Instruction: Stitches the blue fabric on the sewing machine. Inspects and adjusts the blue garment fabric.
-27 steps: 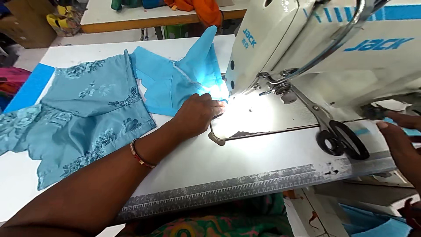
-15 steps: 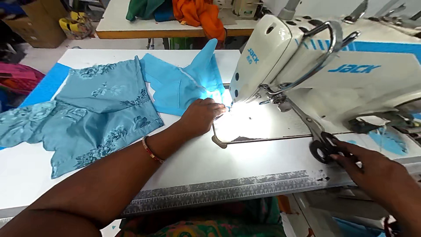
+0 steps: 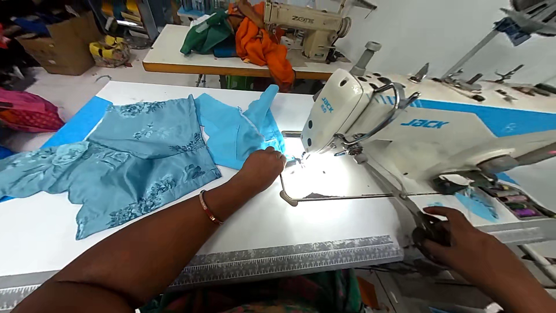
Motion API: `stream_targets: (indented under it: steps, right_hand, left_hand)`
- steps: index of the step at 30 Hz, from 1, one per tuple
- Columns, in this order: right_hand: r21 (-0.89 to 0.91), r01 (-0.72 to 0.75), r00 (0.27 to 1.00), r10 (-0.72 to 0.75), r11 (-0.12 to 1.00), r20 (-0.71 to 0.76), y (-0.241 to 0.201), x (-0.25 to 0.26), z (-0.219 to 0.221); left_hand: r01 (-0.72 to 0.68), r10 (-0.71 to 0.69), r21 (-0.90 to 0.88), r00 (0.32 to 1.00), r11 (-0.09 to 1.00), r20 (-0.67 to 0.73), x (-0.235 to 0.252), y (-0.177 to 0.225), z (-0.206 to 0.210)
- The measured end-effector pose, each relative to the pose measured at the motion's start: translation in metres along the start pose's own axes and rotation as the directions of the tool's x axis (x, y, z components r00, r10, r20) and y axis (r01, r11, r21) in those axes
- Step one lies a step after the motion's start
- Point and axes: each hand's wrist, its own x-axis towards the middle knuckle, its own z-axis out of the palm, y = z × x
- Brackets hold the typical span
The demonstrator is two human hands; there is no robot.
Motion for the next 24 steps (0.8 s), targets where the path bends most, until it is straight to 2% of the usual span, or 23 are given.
stream_targets:
  steps: [2, 4, 6, 8, 10, 15, 18, 24]
  right_hand:
    - [0.078, 0.049, 0.99, -0.058, 0.996, 0.125, -0.018, -0.02, -0.008]
    - [0.318, 0.083, 0.947, -0.174, 0.945, 0.27, -0.043, -0.038, -0.004]
    - [0.632, -0.049, 0.872, -0.275, 0.774, 0.405, -0.07, -0.048, 0.012]
    - [0.768, -0.305, 0.782, -0.312, 0.564, 0.539, -0.095, -0.045, 0.026]
    - [0.779, -0.443, 0.735, -0.318, 0.443, 0.599, -0.115, -0.037, 0.036]
    - [0.801, -0.509, 0.775, -0.237, 0.314, 0.585, -0.148, -0.027, 0.046]
    - [0.817, -0.504, 0.794, -0.223, 0.281, 0.566, -0.157, -0.025, 0.048]
    - [0.809, -0.501, 0.794, -0.209, 0.306, 0.571, -0.16, -0.015, 0.047]
  left_hand:
    - [0.027, -0.028, 0.014, 0.997, 1.0, 0.072, 0.0, 0.004, -0.007]
    - [0.06, -0.06, 0.009, 0.992, 0.998, 0.114, 0.0, 0.008, -0.012]
    - [0.068, -0.068, 0.004, 0.992, 0.998, 0.105, 0.0, 0.009, -0.014]
    - [0.066, -0.067, 0.012, 0.993, 0.998, 0.101, -0.001, 0.009, -0.014]
    - [0.054, -0.055, 0.014, 0.995, 0.998, 0.085, -0.002, 0.01, -0.013]
    - [0.068, -0.069, 0.013, 0.988, 0.998, 0.138, -0.002, 0.01, -0.017]
    - [0.076, -0.074, -0.008, 0.986, 0.997, 0.149, -0.003, 0.01, -0.02]
    - [0.066, -0.062, -0.035, 0.993, 0.997, 0.104, -0.003, 0.008, -0.016]
